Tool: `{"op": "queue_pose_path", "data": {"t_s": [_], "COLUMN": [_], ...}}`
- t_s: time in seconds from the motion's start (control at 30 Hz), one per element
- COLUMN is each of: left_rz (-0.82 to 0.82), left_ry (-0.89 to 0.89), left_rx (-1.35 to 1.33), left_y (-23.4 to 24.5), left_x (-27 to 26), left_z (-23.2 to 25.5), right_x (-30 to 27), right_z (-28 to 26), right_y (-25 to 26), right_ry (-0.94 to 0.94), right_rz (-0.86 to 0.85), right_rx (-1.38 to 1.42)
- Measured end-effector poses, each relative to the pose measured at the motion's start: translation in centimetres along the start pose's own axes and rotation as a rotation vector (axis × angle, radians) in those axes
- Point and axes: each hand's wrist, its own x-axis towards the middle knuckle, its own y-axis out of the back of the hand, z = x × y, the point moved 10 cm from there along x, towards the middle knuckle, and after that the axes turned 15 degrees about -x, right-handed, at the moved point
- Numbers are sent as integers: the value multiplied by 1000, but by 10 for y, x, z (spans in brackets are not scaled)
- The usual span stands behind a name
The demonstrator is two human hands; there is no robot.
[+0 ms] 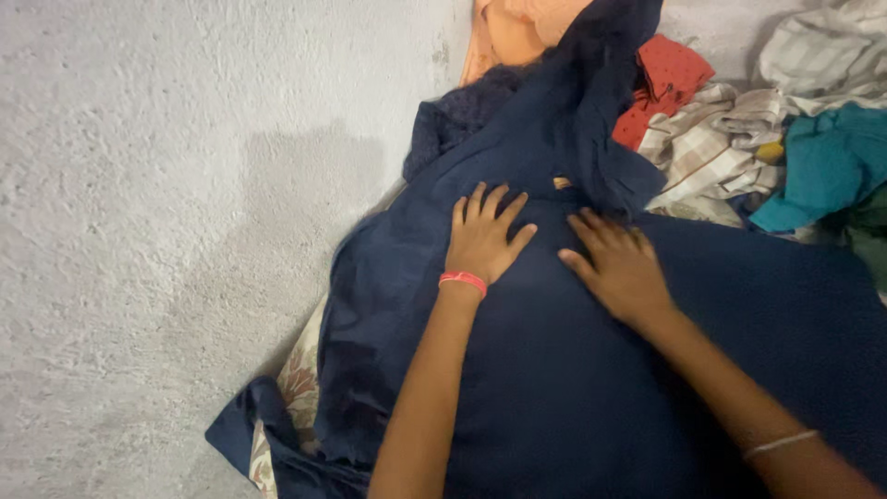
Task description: The person folds a navy blue shirt by smoothing it out and bringing the sides and sleeves inward, then places it into a suitcase alongside other packed clothes.
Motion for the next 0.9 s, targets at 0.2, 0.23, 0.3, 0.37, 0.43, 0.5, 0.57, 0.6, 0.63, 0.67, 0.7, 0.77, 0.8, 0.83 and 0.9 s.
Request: {"op": "queue_pose_path", "data": {"t_s": [0.2,0.23,0.3,0.37,0.43,0.5,0.57,0.6,0.63,0.67,0.7,0.77,0.8,0.83,0.9], "left_rz": [-54,-34,3,35,-171,-272,-265,-217,-169,-124,-128,-136,-114,-93,-82], "left_ry": [82,63,31,14,-99,-270,-490,-469,-449,-426,-374,-268,-235,-201,-200], "left_rx": [51,43,44,68,155,146,36,-4,-44,-90,-99,-121,-93,-65,27], "left_y": [-6,-2,4,12,-10,-29,-42,-42,-41,-42,-49,-58,-63,-67,-75], "left_x": [5,7,10,10,16,21,26,36,46,53,62,80,87,93,100], "left_z": [-4,-1,7,14,30,51,80,79,76,74,67,51,47,44,50], "right_x": [-31,-34,-40,-44,-45,-46,-46,-45,-44,-45,-46,-45,-44,-43,-44], "right_z": [113,122,133,129,131,134,135,135,135,135,133,125,123,122,130], "right_y": [-3,-4,-1,4,7,10,11,12,14,14,16,20,19,17,15], "right_ry": [-102,-112,-134,-152,-208,-246,-257,-244,-230,-216,-197,-156,-157,-159,-167], "right_rz": [113,140,192,239,213,196,186,197,207,211,231,268,265,261,275], "right_rx": [-92,-116,-122,-79,-97,-89,-58,-8,42,91,54,-22,-47,-73,-58]}}
